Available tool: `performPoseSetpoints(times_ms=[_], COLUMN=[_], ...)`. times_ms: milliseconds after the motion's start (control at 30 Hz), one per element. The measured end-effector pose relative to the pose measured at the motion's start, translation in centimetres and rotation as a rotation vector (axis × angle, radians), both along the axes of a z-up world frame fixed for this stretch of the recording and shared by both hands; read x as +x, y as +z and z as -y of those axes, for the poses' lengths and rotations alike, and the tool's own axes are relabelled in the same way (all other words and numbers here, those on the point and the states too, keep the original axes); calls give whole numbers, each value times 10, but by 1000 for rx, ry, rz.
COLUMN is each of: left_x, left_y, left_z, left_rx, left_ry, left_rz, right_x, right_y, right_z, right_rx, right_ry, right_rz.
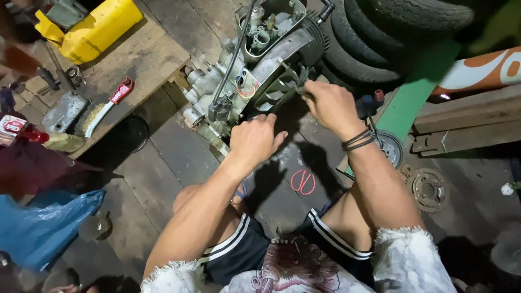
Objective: Manually inspecting the internal and external components of a motorcycle engine block.
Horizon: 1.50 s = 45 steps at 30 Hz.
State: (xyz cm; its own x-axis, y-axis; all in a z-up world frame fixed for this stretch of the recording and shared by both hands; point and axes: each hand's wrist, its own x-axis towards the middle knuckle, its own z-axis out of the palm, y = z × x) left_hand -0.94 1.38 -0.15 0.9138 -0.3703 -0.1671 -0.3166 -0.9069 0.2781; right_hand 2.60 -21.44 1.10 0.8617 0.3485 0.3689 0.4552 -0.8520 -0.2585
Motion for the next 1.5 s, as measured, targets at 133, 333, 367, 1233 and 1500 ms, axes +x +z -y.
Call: performPoseSetpoints(times_ms=[133, 333, 367, 1233, 1500], left_x=[7, 3, 3, -28, -28], left_y=[5, -3, -2, -1, 1], left_z=[-5, -6, -6, -13, -21], left_rx=[19, -40, -73, 145, 147], left_ry=[21, 71, 93, 55, 44], left_rz=[-90, -72, -25, 114, 32], right_x=[0, 9, 15, -13, -13], right_y=[23, -4, -10, 9, -1], right_z=[7, 6, 15, 18, 4], right_rx=[-120, -145, -353, 75, 103], right_ry=[-103, -74, -146, -34, 30], right_rz=[111, -103, -198, -213, -182])
